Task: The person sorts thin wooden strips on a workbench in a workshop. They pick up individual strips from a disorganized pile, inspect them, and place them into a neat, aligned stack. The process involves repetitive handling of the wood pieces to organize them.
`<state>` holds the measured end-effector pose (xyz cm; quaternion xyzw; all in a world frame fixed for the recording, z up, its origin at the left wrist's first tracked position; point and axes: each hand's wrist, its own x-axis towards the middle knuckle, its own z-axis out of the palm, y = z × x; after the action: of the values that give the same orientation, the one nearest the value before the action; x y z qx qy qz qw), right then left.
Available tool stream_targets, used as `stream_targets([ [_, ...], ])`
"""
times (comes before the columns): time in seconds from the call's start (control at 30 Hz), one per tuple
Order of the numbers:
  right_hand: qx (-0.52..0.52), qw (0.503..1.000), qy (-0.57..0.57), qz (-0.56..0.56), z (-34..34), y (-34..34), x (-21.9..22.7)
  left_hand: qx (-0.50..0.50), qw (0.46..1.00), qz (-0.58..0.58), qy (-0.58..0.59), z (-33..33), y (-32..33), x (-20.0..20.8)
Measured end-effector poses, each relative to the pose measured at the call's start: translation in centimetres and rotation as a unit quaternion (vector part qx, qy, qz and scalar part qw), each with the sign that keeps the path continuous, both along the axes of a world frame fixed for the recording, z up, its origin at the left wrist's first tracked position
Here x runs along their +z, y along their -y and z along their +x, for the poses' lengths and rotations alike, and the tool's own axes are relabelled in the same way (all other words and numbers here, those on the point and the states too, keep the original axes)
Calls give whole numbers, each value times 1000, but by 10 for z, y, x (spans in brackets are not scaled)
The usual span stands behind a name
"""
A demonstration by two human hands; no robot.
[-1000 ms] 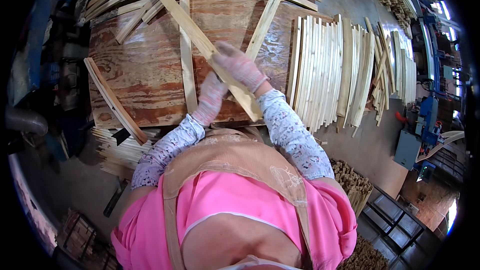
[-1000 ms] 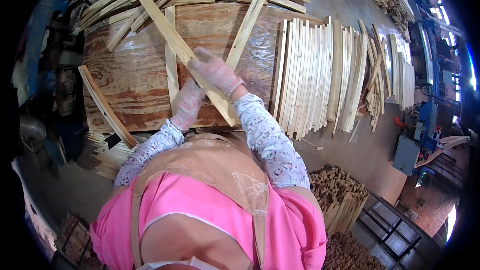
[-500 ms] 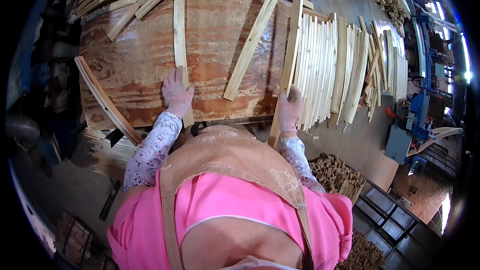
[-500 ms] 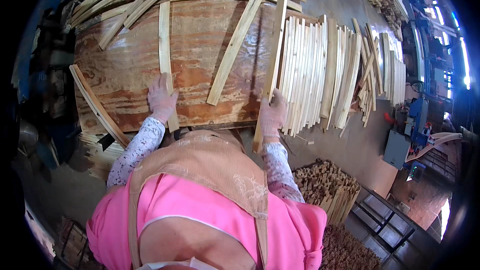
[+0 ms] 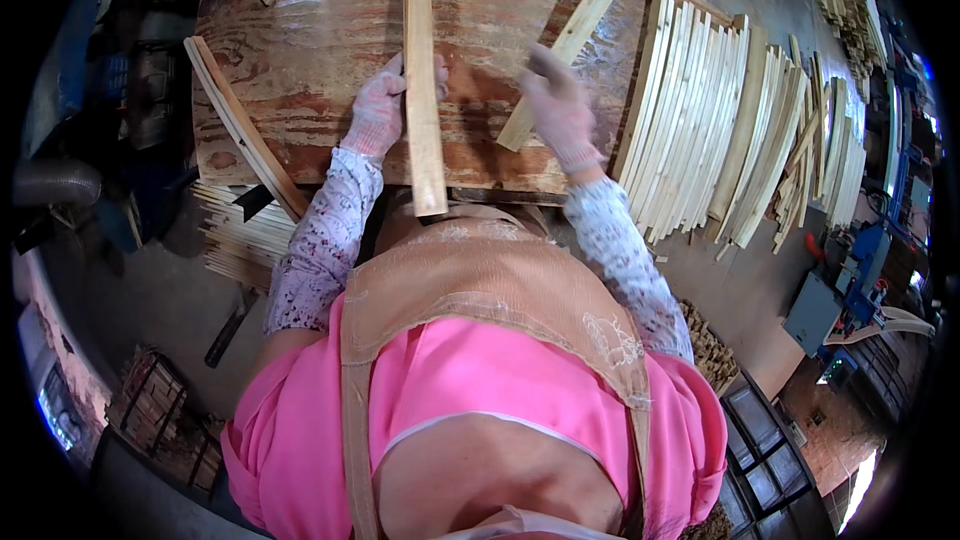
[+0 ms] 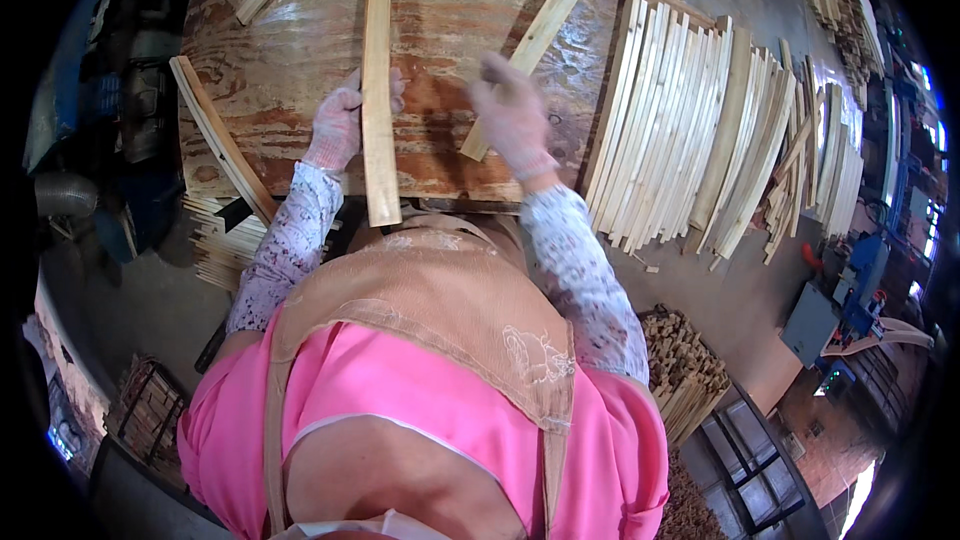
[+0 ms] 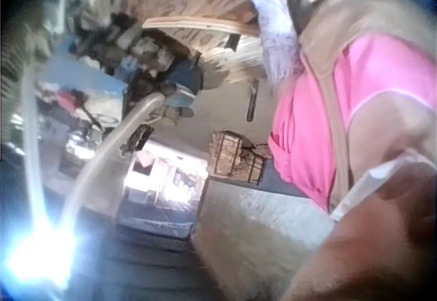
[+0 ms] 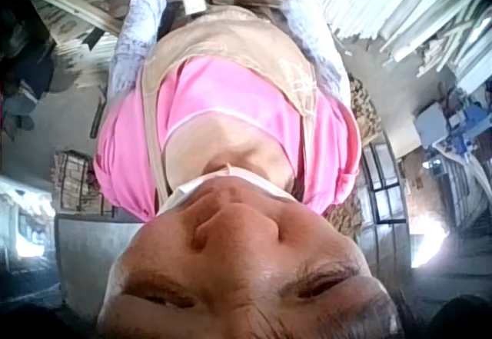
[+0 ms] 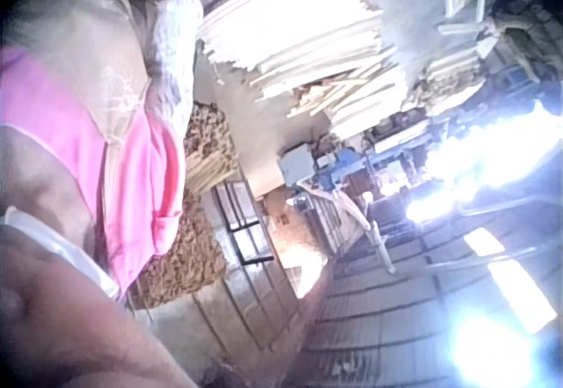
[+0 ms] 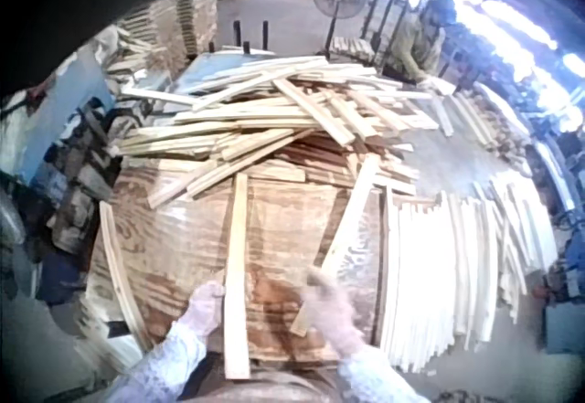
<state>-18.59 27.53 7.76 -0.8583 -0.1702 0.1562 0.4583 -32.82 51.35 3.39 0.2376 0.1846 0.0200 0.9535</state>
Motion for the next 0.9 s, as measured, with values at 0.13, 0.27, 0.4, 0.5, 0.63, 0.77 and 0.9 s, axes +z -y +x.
stream_targets([
  [0.13, 127, 976, -157, -79, 4, -69, -7, 20, 991, 109, -77, 25, 30, -23],
  [0.27, 173, 970, -148, -87, 10, -52, -5, 6, 945, 303, -123, 40, 49, -21],
  [0.4, 89, 982, -165, -11, -2, 4, -2, -112, 907, 384, -132, 38, 68, -31],
  [0.5, 57, 986, -152, -39, -17, 55, 19, -99, 856, 481, -160, 52, 98, -31],
  [0.63, -46, 990, -122, 58, -33, 118, 7, -102, 703, 685, -163, 90, 140, -30],
  [0.77, -142, 977, -125, 97, -32, 152, 21, -256, 737, 606, -157, 126, 157, 5],
  [0.9, -208, 964, -121, 110, -24, 187, 20, -186, 782, 583, -120, 87, 205, -16],
])
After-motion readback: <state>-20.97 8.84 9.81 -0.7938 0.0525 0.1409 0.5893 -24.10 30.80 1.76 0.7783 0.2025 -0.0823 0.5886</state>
